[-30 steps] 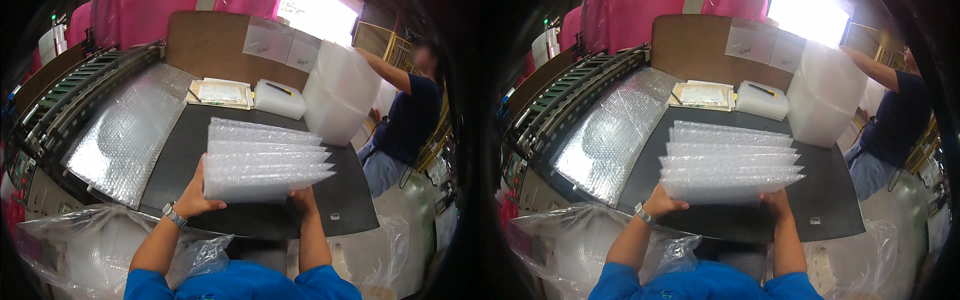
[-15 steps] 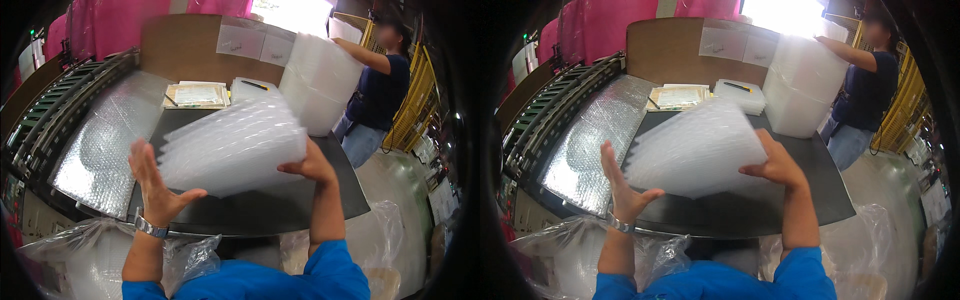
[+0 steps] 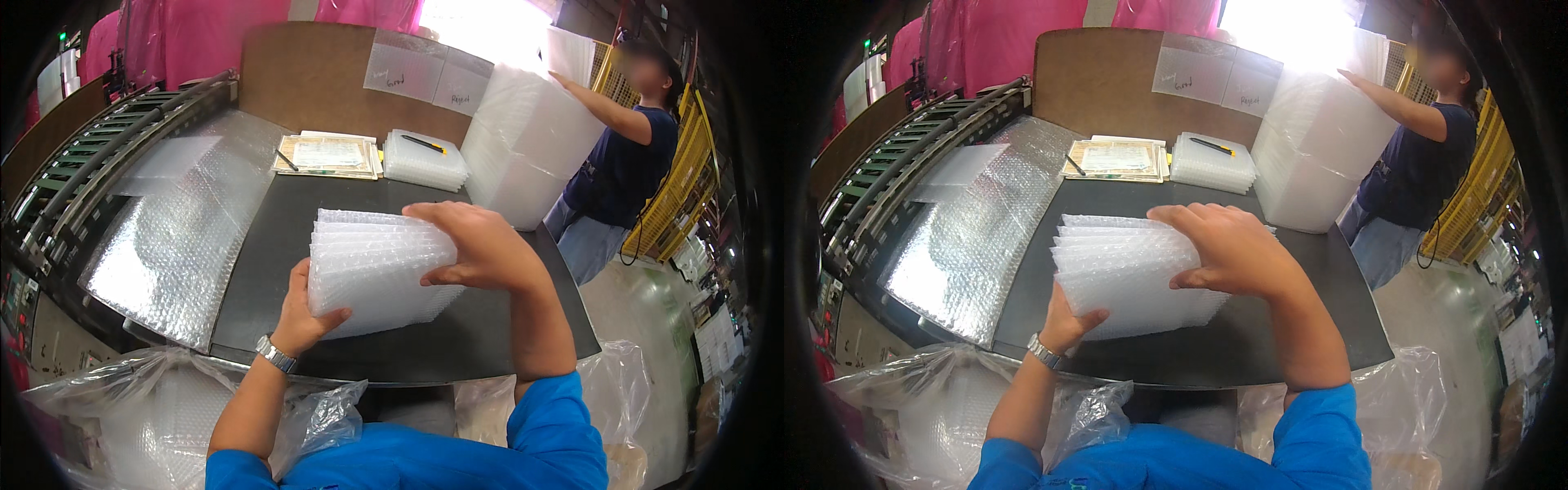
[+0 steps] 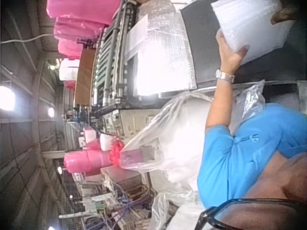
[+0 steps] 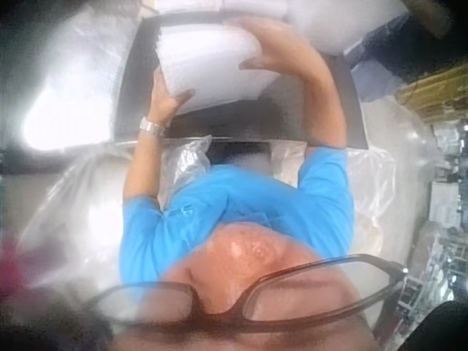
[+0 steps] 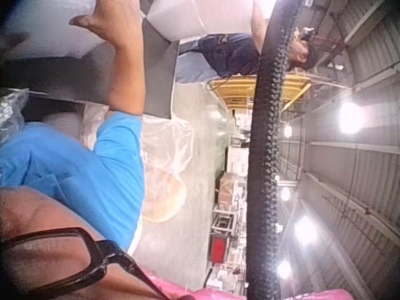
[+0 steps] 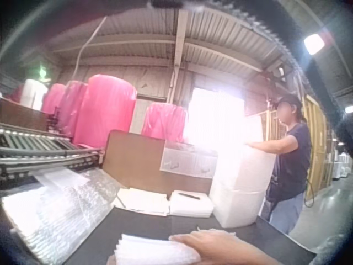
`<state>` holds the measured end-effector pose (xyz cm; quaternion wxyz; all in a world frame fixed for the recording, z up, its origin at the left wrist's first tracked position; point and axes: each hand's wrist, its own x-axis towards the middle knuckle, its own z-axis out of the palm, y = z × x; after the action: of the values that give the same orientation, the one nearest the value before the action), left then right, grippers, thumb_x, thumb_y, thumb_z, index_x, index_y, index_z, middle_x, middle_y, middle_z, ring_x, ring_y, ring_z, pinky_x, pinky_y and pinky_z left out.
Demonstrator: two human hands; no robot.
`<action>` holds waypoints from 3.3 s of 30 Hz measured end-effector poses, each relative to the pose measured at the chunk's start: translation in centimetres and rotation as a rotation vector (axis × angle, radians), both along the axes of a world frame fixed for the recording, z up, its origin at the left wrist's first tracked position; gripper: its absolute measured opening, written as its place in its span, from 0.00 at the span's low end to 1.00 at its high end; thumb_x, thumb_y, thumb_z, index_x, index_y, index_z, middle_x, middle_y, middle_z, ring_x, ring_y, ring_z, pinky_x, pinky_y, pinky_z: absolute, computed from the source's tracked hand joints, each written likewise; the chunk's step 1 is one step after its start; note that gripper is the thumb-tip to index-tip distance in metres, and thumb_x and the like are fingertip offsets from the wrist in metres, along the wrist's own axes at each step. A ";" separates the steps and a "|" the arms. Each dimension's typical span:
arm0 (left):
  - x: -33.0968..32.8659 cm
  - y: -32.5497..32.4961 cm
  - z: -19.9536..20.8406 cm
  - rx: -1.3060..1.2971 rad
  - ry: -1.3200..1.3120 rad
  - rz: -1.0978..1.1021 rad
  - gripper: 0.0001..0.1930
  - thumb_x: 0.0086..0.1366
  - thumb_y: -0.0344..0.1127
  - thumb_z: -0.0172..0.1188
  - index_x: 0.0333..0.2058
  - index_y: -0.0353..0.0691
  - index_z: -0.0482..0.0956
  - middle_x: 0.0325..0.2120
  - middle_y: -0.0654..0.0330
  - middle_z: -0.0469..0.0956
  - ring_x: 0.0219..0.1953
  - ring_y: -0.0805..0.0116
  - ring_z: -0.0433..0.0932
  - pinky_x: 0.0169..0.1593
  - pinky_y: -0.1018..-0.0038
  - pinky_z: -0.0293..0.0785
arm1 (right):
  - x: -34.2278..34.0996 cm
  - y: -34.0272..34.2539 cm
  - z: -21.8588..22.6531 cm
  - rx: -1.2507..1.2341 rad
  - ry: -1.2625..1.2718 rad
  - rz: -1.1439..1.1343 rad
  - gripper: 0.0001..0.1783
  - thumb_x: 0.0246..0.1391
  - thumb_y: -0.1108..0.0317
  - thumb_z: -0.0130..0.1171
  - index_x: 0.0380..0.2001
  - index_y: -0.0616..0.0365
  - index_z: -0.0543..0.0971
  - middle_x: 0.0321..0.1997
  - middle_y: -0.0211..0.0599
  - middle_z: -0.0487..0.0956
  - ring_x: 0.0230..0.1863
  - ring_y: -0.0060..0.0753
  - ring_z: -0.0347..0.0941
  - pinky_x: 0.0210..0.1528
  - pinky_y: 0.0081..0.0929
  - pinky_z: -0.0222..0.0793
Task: The person stacks sheets of bubble wrap on a table, repeatedly picking up sheets, aligning them, and placing them into a pile. Another person is visible in the background also handling bubble wrap.
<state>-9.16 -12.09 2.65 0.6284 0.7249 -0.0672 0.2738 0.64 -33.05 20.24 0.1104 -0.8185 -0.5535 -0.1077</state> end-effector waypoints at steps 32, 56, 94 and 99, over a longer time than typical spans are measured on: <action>-3.2 13.4 3.1 0.339 -0.341 1.301 0.33 0.51 0.35 0.63 0.51 0.27 0.56 0.43 0.48 0.65 0.44 0.58 0.68 0.47 0.67 0.65 | 5.6 -0.3 -22.1 0.135 0.419 -0.186 0.36 0.40 0.52 0.62 0.53 0.52 0.64 0.54 0.42 0.65 0.58 0.42 0.58 0.62 0.43 0.42; -5.4 16.2 4.0 0.570 -0.416 1.541 0.32 0.40 0.26 0.60 0.47 0.34 0.58 0.41 0.47 0.65 0.43 0.46 0.65 0.46 0.57 0.60 | 5.8 -1.0 -22.9 0.156 0.364 -0.167 0.35 0.40 0.51 0.61 0.51 0.53 0.66 0.52 0.40 0.66 0.57 0.42 0.58 0.61 0.42 0.44; -0.7 10.7 9.8 -1.456 -0.430 0.077 0.25 0.65 0.47 0.41 0.52 0.32 0.59 0.50 0.49 0.65 0.51 0.54 0.65 0.54 0.61 0.64 | 5.9 -1.2 -22.9 0.127 0.405 -0.175 0.33 0.41 0.52 0.60 0.51 0.51 0.66 0.53 0.38 0.65 0.58 0.41 0.57 0.62 0.45 0.42; -0.1 10.0 9.8 -1.449 -0.425 0.023 0.25 0.65 0.47 0.42 0.51 0.33 0.60 0.49 0.49 0.65 0.51 0.54 0.66 0.53 0.60 0.65 | 5.9 -1.3 -22.6 0.128 0.420 -0.153 0.33 0.42 0.52 0.60 0.52 0.52 0.65 0.53 0.39 0.66 0.58 0.40 0.57 0.62 0.44 0.40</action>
<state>-9.27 -2.08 12.45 0.9185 0.0626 0.0175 0.3900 6.59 -34.38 -2.39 0.2666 -0.8538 -0.4467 0.0221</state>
